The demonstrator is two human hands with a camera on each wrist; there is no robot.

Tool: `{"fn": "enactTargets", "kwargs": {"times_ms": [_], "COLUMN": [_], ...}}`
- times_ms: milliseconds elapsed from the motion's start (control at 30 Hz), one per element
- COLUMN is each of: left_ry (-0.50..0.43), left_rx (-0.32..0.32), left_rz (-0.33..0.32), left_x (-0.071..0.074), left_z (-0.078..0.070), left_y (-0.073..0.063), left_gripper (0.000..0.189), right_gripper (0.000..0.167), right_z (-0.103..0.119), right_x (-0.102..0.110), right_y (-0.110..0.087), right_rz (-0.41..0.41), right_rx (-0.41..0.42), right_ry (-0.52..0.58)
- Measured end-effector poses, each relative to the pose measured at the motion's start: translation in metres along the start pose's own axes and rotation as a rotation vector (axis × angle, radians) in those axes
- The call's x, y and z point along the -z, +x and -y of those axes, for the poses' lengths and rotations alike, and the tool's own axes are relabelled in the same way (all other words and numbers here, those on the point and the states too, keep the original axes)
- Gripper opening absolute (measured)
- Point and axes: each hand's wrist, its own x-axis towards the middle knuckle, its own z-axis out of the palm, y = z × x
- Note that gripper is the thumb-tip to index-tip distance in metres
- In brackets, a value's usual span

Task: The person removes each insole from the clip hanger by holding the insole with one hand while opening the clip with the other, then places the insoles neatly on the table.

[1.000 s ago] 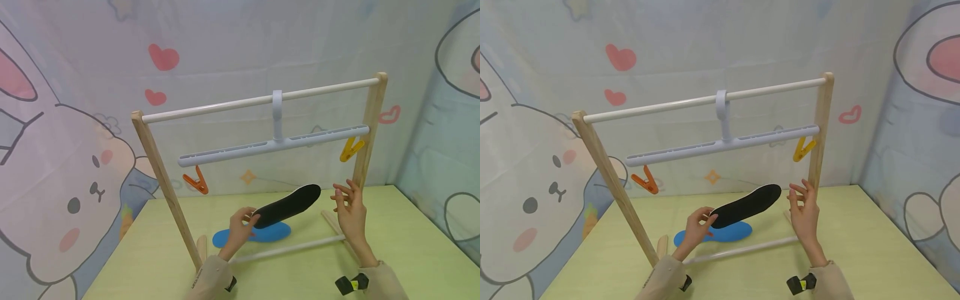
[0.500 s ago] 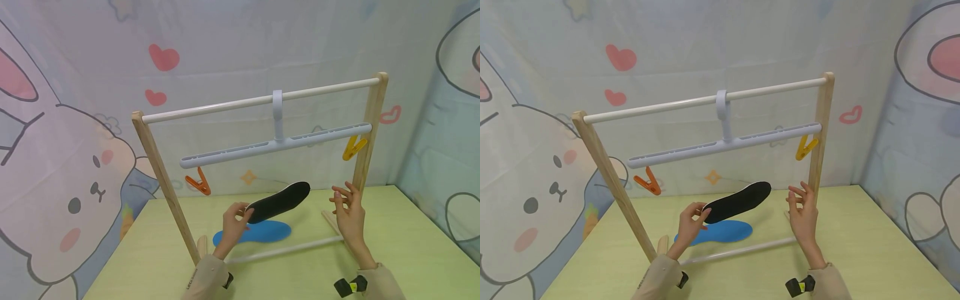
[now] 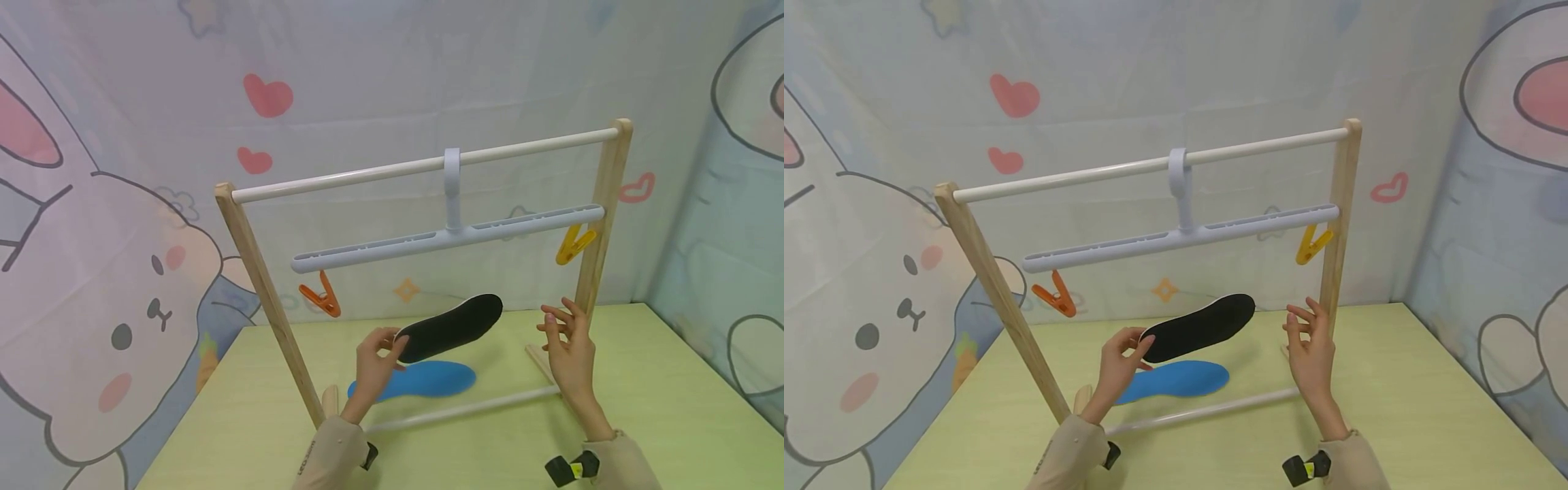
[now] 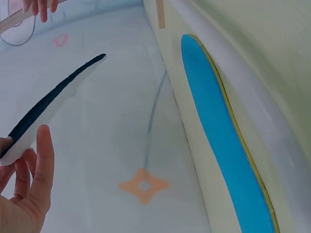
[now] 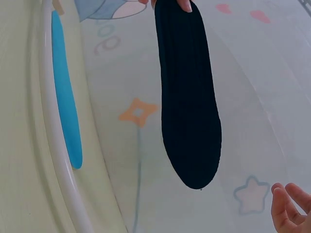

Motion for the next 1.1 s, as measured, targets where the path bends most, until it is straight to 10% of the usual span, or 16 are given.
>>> {"fn": "enactTargets", "kwargs": {"times_ms": [433, 1100], "left_ry": [0.064, -0.012], "left_rx": [-0.044, 0.077], "left_rz": [-0.021, -0.014], "left_x": [0.01, 0.014], "left_z": [-0.007, -0.017], "left_y": [0.003, 0.0], "left_gripper": [0.012, 0.013], "right_gripper": [0.035, 0.025], "right_z": [0.008, 0.004], "right_x": [-0.001, -0.007], "right_y": [0.001, -0.005], "right_rz": [-0.005, 0.058], "right_rx": [-0.08, -0.082], "right_ry": [-0.087, -0.092]}}
